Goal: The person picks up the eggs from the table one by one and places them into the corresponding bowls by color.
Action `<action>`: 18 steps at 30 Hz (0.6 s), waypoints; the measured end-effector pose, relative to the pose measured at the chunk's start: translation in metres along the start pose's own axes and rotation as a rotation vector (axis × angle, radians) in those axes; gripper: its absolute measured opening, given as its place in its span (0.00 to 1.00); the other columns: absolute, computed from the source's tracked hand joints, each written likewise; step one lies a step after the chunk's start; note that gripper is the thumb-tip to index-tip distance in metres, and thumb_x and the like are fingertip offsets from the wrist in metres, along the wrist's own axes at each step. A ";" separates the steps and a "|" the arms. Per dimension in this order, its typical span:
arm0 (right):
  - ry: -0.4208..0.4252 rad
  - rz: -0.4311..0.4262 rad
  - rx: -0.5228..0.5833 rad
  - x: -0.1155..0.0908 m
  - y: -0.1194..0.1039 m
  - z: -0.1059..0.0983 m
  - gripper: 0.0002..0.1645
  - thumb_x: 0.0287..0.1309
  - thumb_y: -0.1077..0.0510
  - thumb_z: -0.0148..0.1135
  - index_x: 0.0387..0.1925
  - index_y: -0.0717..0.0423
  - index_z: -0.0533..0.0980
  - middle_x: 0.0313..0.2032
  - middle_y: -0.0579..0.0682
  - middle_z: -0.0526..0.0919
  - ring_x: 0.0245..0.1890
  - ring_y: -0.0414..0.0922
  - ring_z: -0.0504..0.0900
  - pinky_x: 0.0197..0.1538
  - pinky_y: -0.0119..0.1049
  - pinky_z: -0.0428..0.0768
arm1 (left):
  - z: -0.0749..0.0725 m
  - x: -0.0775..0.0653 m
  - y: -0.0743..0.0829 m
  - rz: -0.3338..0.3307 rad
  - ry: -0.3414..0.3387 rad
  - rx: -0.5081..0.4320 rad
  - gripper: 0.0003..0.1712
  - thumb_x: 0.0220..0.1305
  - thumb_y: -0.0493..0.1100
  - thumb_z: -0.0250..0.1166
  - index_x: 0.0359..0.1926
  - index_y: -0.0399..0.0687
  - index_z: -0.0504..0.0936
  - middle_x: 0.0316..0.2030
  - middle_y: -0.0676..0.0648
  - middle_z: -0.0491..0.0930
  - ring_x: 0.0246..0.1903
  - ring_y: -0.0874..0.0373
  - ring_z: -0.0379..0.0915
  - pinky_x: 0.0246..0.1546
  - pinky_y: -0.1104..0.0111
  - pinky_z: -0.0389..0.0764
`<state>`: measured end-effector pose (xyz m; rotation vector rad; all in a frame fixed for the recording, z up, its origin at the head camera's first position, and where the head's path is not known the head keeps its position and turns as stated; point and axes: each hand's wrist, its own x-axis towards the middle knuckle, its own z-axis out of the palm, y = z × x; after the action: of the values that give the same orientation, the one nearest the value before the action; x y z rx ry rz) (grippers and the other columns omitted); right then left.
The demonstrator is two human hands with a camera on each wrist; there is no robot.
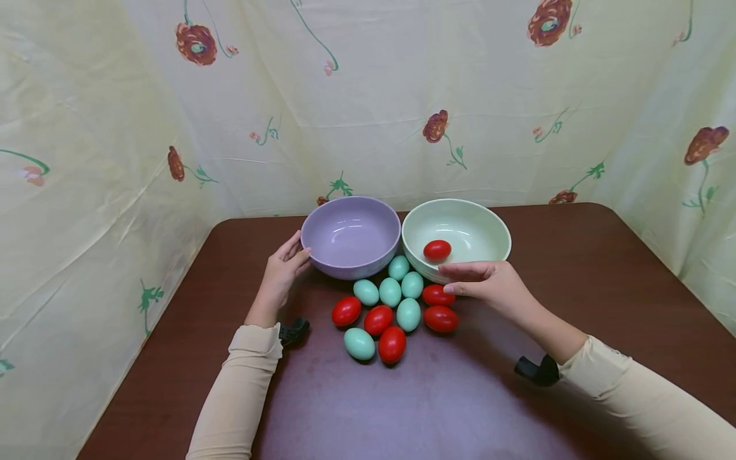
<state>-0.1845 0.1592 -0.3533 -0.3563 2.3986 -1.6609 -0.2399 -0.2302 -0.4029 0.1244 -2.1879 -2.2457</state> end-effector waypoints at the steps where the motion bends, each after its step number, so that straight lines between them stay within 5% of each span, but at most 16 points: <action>1: 0.000 -0.001 -0.001 -0.001 0.001 0.000 0.29 0.43 0.47 0.72 0.50 0.49 0.79 0.46 0.53 0.83 0.50 0.38 0.80 0.45 0.26 0.81 | 0.000 0.000 0.000 0.001 0.001 -0.001 0.36 0.63 0.42 0.60 0.70 0.53 0.57 0.70 0.49 0.53 0.68 0.57 0.54 0.58 0.62 0.71; 8: 0.010 0.022 -0.058 -0.004 0.006 0.000 0.28 0.43 0.45 0.72 0.50 0.45 0.80 0.46 0.51 0.84 0.49 0.30 0.78 0.44 0.23 0.79 | 0.000 -0.001 -0.001 0.009 0.014 0.002 0.36 0.63 0.42 0.60 0.70 0.54 0.58 0.70 0.49 0.54 0.67 0.57 0.55 0.57 0.62 0.72; 15: -0.045 0.029 -0.018 -0.009 0.014 0.002 0.27 0.46 0.49 0.71 0.51 0.48 0.79 0.48 0.52 0.83 0.52 0.42 0.78 0.46 0.25 0.80 | 0.000 0.001 -0.002 0.006 0.012 -0.005 0.36 0.63 0.42 0.61 0.70 0.53 0.58 0.70 0.48 0.54 0.67 0.57 0.55 0.57 0.63 0.72; 18: -0.050 0.036 -0.025 -0.010 0.016 0.002 0.26 0.46 0.49 0.71 0.50 0.45 0.79 0.47 0.48 0.83 0.51 0.38 0.79 0.45 0.27 0.80 | 0.000 0.001 -0.002 0.007 0.010 -0.009 0.36 0.63 0.41 0.61 0.70 0.53 0.58 0.70 0.48 0.54 0.67 0.57 0.55 0.57 0.63 0.73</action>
<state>-0.1759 0.1658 -0.3688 -0.3528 2.3767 -1.5893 -0.2410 -0.2306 -0.4050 0.1277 -2.1700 -2.2462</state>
